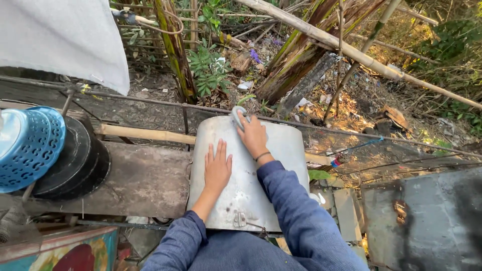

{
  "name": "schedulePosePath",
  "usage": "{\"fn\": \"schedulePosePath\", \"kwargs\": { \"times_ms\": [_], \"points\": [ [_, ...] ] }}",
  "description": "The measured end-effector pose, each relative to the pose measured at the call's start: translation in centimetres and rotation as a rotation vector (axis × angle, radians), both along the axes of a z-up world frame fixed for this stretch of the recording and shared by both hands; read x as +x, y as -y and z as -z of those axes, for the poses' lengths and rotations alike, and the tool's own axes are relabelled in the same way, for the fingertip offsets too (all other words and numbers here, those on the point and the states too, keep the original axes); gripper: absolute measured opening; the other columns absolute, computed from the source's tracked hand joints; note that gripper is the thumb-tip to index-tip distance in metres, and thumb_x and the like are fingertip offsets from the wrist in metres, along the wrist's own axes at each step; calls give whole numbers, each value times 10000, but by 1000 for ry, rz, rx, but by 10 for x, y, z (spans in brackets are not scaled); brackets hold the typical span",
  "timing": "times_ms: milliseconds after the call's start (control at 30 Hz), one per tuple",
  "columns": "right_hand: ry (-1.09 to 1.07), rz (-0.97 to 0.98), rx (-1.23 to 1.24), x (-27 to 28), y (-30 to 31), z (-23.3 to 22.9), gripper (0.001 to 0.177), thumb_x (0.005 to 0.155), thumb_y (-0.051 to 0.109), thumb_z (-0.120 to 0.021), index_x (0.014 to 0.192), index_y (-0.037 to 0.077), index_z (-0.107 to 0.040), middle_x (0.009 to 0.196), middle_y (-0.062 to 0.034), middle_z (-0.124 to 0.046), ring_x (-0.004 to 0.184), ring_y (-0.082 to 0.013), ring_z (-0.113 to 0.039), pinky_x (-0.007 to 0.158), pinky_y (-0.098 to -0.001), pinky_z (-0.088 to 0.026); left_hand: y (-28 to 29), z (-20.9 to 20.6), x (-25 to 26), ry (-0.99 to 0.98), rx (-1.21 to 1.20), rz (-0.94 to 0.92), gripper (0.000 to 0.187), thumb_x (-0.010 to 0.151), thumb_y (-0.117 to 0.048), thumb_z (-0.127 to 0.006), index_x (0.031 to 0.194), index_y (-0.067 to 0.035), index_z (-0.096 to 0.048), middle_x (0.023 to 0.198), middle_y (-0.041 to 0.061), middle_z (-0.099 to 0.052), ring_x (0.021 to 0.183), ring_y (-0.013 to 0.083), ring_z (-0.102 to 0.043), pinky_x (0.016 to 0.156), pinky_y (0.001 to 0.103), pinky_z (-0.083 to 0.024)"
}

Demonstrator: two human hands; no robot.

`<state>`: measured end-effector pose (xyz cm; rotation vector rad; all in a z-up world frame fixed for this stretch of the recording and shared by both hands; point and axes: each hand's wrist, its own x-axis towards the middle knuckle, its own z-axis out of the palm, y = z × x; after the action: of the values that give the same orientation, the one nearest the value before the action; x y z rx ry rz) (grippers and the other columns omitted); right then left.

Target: Cleaning the exterior of a large metal container using soap and a brush.

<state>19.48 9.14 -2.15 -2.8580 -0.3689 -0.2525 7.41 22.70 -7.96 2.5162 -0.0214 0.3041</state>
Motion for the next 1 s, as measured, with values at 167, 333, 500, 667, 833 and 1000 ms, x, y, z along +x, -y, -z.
{"fn": "schedulePosePath", "kwargs": {
  "times_ms": [167, 333, 500, 667, 833, 1000],
  "points": [
    [-5, 51, -31, -23, -10, 13, 666, 877, 314, -734, 1501, 294, -501, 1144, -166, -590, 1021, -349, -625, 793, -545, -489, -1, 1, 0, -15, -8, 12, 576, 1024, -339, -514, 1534, -90, -415, 1640, 85, -352, 1483, 434, -310, 1163, 577, -293],
    [48, -42, -21, 12, -23, 16, 661, 876, 319, -725, 1501, 311, -509, 1161, -167, -594, 1017, -353, -634, 793, -541, -496, -1, -4, 1, 4, -24, 20, 580, 1023, -328, -515, 1539, -83, -413, 1636, 83, -358, 1483, 435, -310, 1162, 574, -295],
    [11, 132, -21, 8, 0, 24, 654, 885, 343, -732, 1498, 328, -502, 1121, -163, -590, 983, -360, -643, 756, -544, -505, -2, 3, 2, 18, 19, 14, 591, 1016, -331, -522, 1538, -79, -411, 1631, 82, -360, 1473, 438, -317, 1155, 571, -303],
    [26, 139, -69, -7, -18, 21, 689, 862, 326, -746, 1502, 315, -492, 1117, -157, -581, 962, -349, -638, 740, -532, -497, -2, -2, 4, 8, 11, 11, 588, 1019, -332, -519, 1535, -72, -410, 1631, 85, -358, 1477, 436, -312, 1163, 567, -296],
    [56, 51, -52, -12, -30, 13, 710, 852, 292, -751, 1511, 307, -487, 1109, -137, -586, 996, -335, -628, 781, -507, -487, -3, 7, 3, 10, -65, -17, 660, 1014, -350, -525, 1534, 16, -348, 1630, 196, -307, 1494, 424, -290, 1179, 535, -274],
    [49, -113, -13, -43, 4, -8, 703, 844, 289, -745, 1502, 338, -505, 1118, -136, -600, 980, -322, -628, 787, -486, -482, -3, 12, 5, -50, -92, -52, 729, 1013, -364, -515, 1534, 91, -286, 1625, 288, -272, 1514, 407, -254, 1210, 497, -234]
  ]
}}
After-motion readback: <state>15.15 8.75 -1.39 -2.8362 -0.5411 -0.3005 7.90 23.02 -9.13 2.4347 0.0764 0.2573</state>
